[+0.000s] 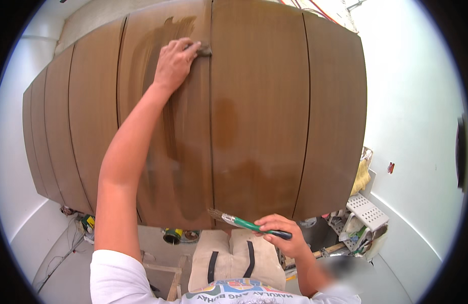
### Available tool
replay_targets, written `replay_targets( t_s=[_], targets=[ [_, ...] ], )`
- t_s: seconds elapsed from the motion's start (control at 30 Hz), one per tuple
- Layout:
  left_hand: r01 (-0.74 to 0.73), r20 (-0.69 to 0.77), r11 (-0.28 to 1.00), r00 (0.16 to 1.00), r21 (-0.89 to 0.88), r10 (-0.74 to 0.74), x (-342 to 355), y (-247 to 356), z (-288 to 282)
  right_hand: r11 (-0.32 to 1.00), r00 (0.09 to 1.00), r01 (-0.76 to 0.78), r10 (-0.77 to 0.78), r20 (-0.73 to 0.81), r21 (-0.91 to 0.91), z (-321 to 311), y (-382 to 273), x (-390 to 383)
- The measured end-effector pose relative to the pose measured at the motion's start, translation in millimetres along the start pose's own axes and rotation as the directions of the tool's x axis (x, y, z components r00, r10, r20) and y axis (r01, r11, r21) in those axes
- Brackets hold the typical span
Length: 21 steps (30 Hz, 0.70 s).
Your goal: The person applies a liquid finish to a large wooden surface using a paintbrush and wipes the surface with a cloth. They repeatedly dip the brush into a container on the floor and spread the finish across the wood, alternating between brushing and wiping.
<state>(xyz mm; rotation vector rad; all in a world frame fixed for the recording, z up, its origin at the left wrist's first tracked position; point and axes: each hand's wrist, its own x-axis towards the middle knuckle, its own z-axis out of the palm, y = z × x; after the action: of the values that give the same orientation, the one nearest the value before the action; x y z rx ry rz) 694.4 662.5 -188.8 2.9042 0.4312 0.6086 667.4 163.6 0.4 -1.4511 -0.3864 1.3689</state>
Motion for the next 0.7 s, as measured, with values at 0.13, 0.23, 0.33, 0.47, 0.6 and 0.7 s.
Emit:
replay_targets(
  t_s=[0.13,0.23,0.33,0.47,0.6,0.7],
  targets=[
    [0.061,-0.039,0.997,0.997,0.054,-0.059,95,-63,42,0.993,0.998,0.058,-0.054,-0.035,0.102,-21,-13,23],
    [0.087,-0.050,0.993,0.995,0.079,-0.084,142,-86,53,0.975,0.995,0.084,-0.070,-0.075,0.204,-26,-15,31],
    [0.100,0.022,0.994,0.995,0.039,-0.101,140,-81,50,0.973,0.993,0.088,-0.068,-0.101,0.212,-28,-17,37],
    [0.009,0.050,0.997,0.999,-0.077,-0.005,41,-15,15,0.959,0.984,0.138,-0.104,-0.145,0.247,-26,-14,38],
    [0.062,0.104,0.971,0.994,-0.231,-0.039,-103,85,-47,0.963,0.969,0.192,-0.155,-0.193,0.188,-15,-12,26],
    [0.151,0.219,0.956,0.971,-0.253,-0.095,-205,146,-91,0.955,0.956,0.245,-0.209,-0.207,0.167,0,-7,10]
  ],
)
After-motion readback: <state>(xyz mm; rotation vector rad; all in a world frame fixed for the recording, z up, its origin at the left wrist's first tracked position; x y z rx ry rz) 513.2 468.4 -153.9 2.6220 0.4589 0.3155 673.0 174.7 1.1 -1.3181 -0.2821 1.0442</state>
